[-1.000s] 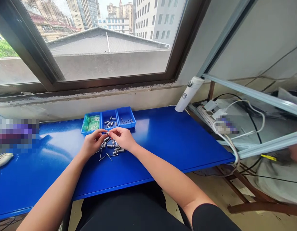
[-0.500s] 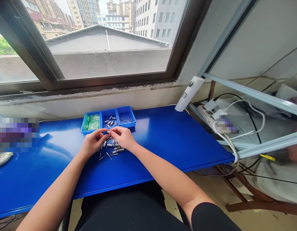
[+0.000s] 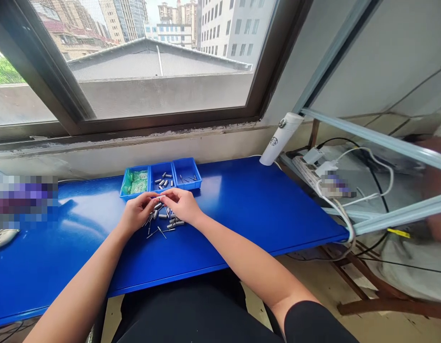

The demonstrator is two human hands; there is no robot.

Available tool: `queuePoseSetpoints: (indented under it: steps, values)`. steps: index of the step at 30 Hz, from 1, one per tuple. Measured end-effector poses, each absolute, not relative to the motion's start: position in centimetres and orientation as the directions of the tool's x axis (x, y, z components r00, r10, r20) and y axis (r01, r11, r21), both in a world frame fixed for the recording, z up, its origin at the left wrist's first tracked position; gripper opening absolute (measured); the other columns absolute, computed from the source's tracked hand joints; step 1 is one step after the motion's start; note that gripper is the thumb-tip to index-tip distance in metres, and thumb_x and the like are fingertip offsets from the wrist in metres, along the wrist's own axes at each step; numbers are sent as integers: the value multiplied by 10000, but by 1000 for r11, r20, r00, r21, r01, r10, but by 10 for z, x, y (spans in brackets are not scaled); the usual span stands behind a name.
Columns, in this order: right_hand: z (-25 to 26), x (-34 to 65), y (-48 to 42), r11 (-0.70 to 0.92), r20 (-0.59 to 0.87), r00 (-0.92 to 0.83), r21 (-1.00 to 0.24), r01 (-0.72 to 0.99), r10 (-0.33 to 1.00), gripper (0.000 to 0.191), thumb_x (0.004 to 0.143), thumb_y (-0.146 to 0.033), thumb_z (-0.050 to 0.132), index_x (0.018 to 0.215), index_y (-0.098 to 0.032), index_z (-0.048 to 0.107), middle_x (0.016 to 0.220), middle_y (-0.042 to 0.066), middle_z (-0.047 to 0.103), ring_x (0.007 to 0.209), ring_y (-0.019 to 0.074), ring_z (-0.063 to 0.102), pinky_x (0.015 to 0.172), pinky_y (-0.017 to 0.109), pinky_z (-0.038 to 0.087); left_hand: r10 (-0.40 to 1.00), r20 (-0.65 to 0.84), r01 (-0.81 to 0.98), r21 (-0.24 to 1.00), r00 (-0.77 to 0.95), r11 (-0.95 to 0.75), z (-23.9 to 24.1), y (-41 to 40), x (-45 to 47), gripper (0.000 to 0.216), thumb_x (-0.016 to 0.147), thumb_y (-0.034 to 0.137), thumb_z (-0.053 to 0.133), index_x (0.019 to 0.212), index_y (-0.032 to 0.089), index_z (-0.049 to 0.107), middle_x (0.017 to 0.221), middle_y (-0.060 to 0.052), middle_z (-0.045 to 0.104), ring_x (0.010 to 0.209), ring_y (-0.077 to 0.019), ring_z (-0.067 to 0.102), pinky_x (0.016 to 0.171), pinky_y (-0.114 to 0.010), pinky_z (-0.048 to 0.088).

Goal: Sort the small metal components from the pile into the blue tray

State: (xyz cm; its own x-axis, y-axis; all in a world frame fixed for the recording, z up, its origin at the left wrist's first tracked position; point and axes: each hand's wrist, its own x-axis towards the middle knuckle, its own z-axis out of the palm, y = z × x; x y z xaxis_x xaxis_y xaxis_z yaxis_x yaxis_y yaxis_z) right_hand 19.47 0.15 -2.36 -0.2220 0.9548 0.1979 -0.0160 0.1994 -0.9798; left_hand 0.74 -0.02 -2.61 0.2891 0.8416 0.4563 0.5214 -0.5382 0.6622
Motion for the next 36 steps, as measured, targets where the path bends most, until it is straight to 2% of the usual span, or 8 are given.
queuePoseSetpoints:
  steps: [4,8,13,20,24,28,36]
  values:
    - [-26,194,4,175,182,-202,-983,-53,962,310,778,-444,709,897,-158,701,793,56,727,719,172,684,698,310,555,827,475,468,681,301,-563,-26,-1,9,292,896,376,622,1105,174,650,545,71,493,451,-65,404,469,-179,356]
    - [-26,194,3,193,193,-212,-981,-22,958,293,797,-438,693,886,-160,705,780,50,728,713,168,684,688,301,553,824,478,501,655,306,-566,-25,-1,9,251,920,363,581,1053,173,676,554,58,508,466,-68,419,482,-183,365]
    - [-21,196,0,329,299,-225,-939,106,927,245,827,-367,666,958,-168,725,894,71,753,775,183,700,731,310,552,836,467,545,638,287,-543,-27,0,8,258,930,385,554,980,160,669,591,33,583,489,-85,471,502,-198,394]
    - [-19,196,-2,434,356,-312,-869,236,881,243,863,-365,625,964,-180,747,941,73,752,777,180,678,680,289,520,853,458,514,683,251,-518,-29,2,7,293,913,428,567,859,158,667,581,30,568,491,-86,460,482,-197,377]
    - [-19,196,-2,392,328,-259,-883,258,909,244,861,-363,620,928,-167,750,929,75,750,778,183,668,676,288,505,843,470,455,711,261,-537,-25,-1,10,251,885,398,625,946,161,681,546,56,500,467,-71,405,468,-189,350]
    - [-19,198,-1,298,244,-254,-932,204,936,256,870,-374,595,851,-165,741,869,58,744,781,186,670,713,294,502,837,454,408,732,306,-546,-27,-3,12,280,866,357,663,1075,171,658,548,72,472,462,-63,391,471,-181,351]
    - [-23,195,1,239,217,-223,-968,80,950,267,827,-408,647,887,-160,724,878,68,738,806,187,680,737,304,523,826,483,435,702,290,-564,-29,-1,10,222,900,339,620,1039,167,643,551,74,468,463,-58,382,468,-179,333]
